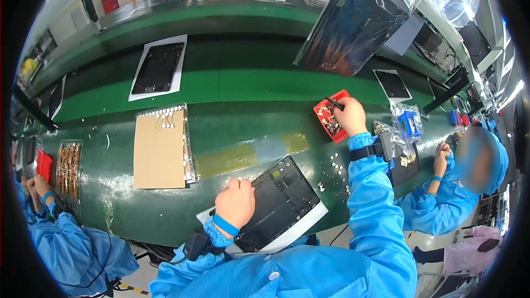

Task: Assembling tablet components on a factory production line.

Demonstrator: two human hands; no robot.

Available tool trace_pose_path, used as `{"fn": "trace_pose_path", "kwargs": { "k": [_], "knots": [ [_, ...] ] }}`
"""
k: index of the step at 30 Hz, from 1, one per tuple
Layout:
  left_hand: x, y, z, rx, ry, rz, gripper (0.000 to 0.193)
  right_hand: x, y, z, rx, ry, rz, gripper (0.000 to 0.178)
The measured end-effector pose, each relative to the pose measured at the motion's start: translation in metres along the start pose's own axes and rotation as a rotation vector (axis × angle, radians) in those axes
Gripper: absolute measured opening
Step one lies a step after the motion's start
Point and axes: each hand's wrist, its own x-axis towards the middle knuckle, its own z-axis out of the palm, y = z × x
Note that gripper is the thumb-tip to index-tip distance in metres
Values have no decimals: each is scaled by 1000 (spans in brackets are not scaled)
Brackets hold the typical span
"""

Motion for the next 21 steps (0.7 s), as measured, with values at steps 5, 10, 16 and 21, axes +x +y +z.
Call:
{"fn": "trace_pose_path", "kwargs": {
  "k": [5, 10, 16, 21],
  "knots": [
    [29, -19, 11, -52, -94, 231, 10, -30, -22, -37, 441, -55, 89, 11],
    [45, -32, 13, -50, -134, 357, 10, -94, -59, -38, 762, -410, 154, 12],
    [39, -31, 15, -21, 0, 441, 22, -113, -68, 10, 607, -543, 119, 12],
    [36, -32, 18, 0, 44, 484, 29, -114, -68, 18, 586, -551, 142, 17]
  ]
}}
